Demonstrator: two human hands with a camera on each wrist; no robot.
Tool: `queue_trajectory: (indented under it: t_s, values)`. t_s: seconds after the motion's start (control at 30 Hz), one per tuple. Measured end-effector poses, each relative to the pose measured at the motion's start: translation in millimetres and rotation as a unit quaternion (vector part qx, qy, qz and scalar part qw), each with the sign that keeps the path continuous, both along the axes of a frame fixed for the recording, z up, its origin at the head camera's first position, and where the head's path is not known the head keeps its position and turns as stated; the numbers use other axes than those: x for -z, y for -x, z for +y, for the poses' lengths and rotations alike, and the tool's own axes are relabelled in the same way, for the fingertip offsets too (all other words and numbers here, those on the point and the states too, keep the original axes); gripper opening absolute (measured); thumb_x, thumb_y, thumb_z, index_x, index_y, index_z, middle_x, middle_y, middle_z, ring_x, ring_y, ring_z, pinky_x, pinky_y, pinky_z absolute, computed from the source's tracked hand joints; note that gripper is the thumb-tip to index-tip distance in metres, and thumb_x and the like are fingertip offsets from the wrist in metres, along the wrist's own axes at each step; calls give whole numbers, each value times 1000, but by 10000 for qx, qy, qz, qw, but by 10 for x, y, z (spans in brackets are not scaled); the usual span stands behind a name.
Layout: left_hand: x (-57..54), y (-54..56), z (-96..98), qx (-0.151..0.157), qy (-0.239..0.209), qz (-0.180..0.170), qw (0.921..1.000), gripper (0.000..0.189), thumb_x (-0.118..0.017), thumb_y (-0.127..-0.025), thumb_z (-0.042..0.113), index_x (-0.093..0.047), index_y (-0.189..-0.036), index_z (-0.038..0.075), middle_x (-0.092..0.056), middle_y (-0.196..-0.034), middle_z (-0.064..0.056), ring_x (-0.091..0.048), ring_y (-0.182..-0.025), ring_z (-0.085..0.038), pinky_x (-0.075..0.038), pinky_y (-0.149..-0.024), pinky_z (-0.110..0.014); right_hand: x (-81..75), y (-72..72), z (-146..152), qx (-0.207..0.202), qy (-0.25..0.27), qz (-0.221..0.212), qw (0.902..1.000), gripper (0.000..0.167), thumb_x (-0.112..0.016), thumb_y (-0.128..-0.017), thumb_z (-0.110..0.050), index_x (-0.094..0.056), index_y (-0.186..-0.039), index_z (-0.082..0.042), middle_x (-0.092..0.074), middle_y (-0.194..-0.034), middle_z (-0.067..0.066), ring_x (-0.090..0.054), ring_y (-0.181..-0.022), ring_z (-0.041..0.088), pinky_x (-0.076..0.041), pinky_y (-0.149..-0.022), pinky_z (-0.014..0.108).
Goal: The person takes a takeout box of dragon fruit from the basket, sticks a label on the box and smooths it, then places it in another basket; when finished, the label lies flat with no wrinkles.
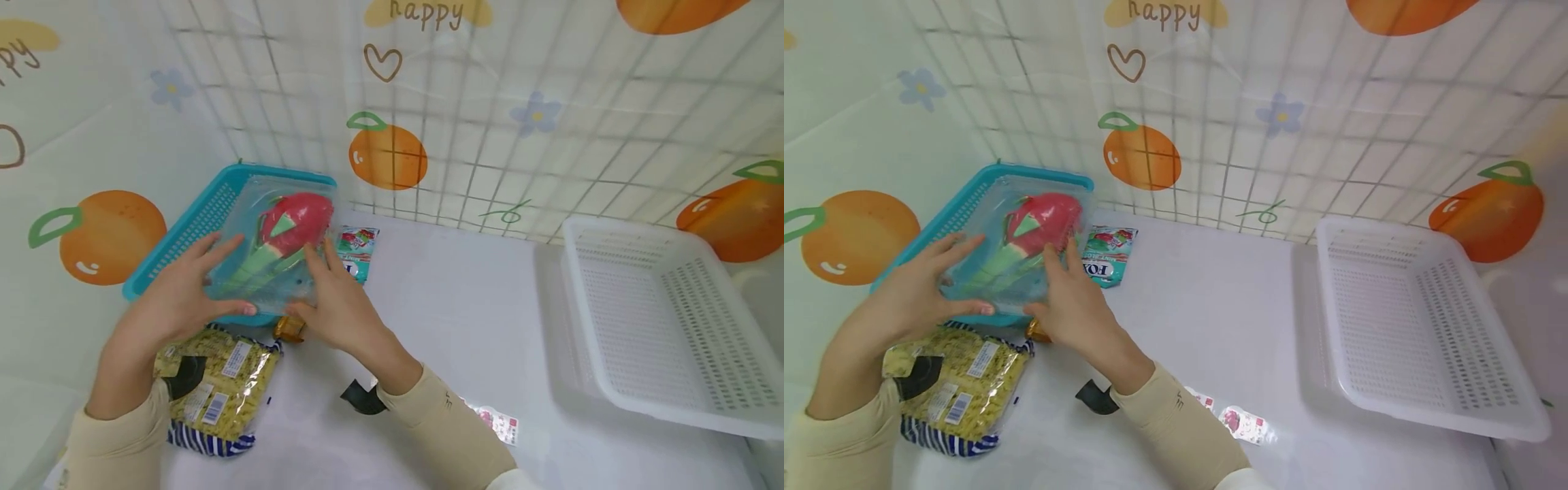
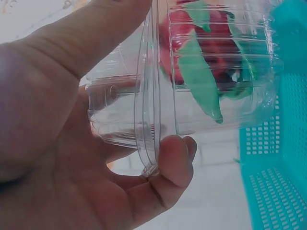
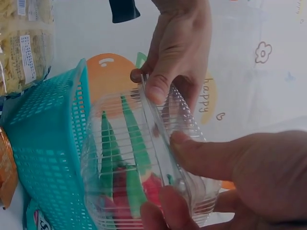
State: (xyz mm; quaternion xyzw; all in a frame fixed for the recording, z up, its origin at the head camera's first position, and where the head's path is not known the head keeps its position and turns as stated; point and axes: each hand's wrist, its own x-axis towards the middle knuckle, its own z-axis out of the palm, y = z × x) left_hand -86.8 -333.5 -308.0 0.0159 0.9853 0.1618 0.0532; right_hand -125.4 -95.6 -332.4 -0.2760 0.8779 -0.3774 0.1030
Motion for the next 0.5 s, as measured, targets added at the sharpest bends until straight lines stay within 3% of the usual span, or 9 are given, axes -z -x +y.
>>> queue_trajectory:
  t_s: [0.1,0.2,0.43,0.5]
  values:
    - [25,-44,79,15,-23,113,9999,113,-80,-81,57,-16,-165,18,-8,-167,-32,-50,-124,-62,-45,-93,-74,5,-35,90,30,4,55,10000,90,-76,-93,-32,-23,-164,-15,-8,-173,12,-41,-149,33,-56,-101,41]
    - [40,-89,140,-2,-89,254,9996,112,-82,-80,54,-19,-165,18,-10,-167,-31,-46,-127,-64,-45,-93,-74,6,-60,155,40,61,60,10000,91,-77,-92,-31,-23,-164,-16,-8,-173,11,-38,-151,33,-54,-104,43]
    - [67,-144,301,-43,-303,354,9989,111,-85,-77,53,-24,-164,19,-12,-168,-27,-34,-136,-66,-41,-96,-77,31,-114,304,129,60,147,9998,95,-81,-89,-31,-23,-164,-18,-11,-172,13,-52,-140,36,-56,-100,43]
    - [62,-158,352,-38,-367,370,9986,111,-86,-77,51,-24,-164,20,-12,-169,-27,-31,-138,-66,-41,-97,-77,36,-131,351,166,80,167,9997,96,-81,-88,-31,-23,-164,-19,-12,-172,12,-65,-126,30,-57,-97,39]
